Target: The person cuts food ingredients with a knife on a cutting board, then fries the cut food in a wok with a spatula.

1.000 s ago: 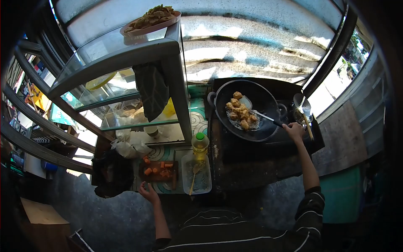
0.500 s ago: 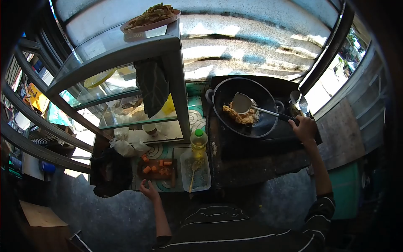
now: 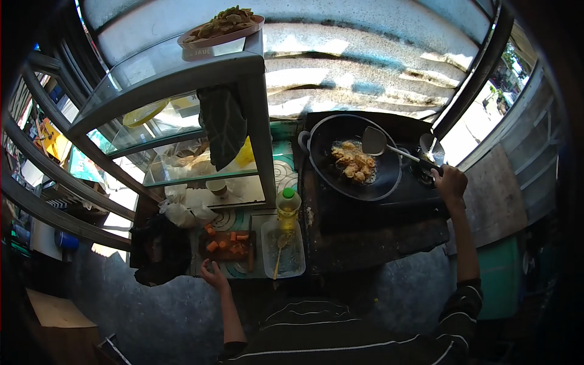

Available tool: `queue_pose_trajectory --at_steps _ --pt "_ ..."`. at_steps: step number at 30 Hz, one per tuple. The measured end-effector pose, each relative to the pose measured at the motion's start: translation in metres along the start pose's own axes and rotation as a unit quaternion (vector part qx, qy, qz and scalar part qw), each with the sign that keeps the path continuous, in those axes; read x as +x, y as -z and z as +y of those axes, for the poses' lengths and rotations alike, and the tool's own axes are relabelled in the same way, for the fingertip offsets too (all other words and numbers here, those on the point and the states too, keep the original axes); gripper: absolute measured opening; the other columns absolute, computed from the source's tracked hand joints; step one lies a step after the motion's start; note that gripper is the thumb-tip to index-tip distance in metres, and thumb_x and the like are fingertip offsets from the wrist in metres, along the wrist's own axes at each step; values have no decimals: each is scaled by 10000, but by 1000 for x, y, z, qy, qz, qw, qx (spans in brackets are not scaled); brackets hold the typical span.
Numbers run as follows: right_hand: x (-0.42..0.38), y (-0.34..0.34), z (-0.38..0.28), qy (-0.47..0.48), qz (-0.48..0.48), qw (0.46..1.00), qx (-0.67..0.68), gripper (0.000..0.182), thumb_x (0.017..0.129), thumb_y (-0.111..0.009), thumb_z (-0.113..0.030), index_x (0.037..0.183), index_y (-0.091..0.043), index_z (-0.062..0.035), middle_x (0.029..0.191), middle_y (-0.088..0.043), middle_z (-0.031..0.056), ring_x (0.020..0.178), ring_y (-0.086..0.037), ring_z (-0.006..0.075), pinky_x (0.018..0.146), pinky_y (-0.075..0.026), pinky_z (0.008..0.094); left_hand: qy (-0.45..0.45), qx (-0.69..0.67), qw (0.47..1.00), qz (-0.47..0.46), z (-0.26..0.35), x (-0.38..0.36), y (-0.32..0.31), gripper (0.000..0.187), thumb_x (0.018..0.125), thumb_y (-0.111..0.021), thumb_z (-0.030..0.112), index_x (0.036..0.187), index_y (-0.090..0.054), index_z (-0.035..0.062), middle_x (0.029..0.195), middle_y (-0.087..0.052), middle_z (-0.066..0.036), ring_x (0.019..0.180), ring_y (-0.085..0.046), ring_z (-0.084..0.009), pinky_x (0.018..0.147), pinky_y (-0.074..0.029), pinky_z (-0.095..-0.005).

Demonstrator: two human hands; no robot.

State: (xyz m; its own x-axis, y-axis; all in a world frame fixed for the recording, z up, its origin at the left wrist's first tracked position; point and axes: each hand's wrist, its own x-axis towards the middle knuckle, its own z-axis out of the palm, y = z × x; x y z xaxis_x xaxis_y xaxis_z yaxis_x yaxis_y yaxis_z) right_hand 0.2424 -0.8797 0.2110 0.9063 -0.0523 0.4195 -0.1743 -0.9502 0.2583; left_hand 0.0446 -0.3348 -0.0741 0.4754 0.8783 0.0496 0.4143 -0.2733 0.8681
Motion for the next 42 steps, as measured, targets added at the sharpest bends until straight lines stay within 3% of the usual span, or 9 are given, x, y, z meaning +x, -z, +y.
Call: queue_pose_trajectory --at_steps 7,12,16,25,28,31,32,36,42 --pt "-1 -68 9 -36 -43 998 -37 345 695 -598 -405 718 -624 -62 660 -599 116 624 -596 276 559 -466 377 -2 28 999 22 -10 -5 13 208 800 -528 144 982 -499 50 960 -408 -72 870 -411 -199 772 -355 -336" --pt "-7 -107 -25 -121 -118 978 119 410 670 -596 -474 816 -658 -96 752 -622 131 732 -606 289 649 -478 381 4 36 999 24 -15 -10 16 202 800 -522 133 983 -495 51 959 -393 -76 860 -402 -197 765 -354 -333" --pt "5 -100 -34 -119 -132 974 138 420 666 -596 -486 836 -660 -107 778 -624 137 749 -607 285 663 -479 364 22 27 999 13 -7 -13 17 207 804 -520 145 987 -494 52 958 -390 -79 869 -400 -198 769 -354 -329" --pt "12 -46 -32 -34 -40 992 112 407 665 -596 -491 767 -654 -101 659 -607 124 643 -602 283 573 -471 376 29 -6 1000 -2 -1 -13 5 231 802 -526 175 998 -494 56 990 -393 -88 894 -405 -204 780 -359 -334" --pt "4 -35 -41 -26 -40 994 96 398 665 -607 -465 815 -656 -100 688 -619 114 663 -611 268 584 -477 355 30 0 999 -19 8 -14 3 240 810 -515 183 1009 -487 51 1007 -394 -94 898 -411 -208 793 -361 -336" --pt "1 -53 -51 -24 -46 995 84 382 671 -604 -458 809 -655 -105 684 -618 120 647 -611 272 576 -479 363 53 3 998 -32 17 -17 3 241 817 -504 179 1020 -481 53 1021 -392 -96 903 -412 -210 804 -362 -334" --pt "-1 -71 -51 2 13 995 94 357 683 -600 -442 787 -652 -105 666 -613 126 632 -611 274 565 -481 371 52 3 998 -36 15 -17 1 241 817 -504 179 1020 -481 53 1021 -392 -96 903 -412 -210 804 -362 -334" --pt "8 -66 -62 -11 -2 998 62 326 702 -594 -409 721 -635 -86 639 -604 126 626 -608 285 554 -480 370 42 -9 998 -43 12 -15 -1 239 817 -504 175 1023 -480 56 1033 -389 -92 904 -409 -205 807 -362 -335" --pt "3 -46 -24 -32 32 998 46 311 713 -592 -389 696 -616 -80 619 -592 114 597 -597 286 528 -467 374 29 -6 999 -15 5 -12 0 221 803 -521 161 998 -497 60 998 -394 -72 872 -409 -192 784 -361 -324"
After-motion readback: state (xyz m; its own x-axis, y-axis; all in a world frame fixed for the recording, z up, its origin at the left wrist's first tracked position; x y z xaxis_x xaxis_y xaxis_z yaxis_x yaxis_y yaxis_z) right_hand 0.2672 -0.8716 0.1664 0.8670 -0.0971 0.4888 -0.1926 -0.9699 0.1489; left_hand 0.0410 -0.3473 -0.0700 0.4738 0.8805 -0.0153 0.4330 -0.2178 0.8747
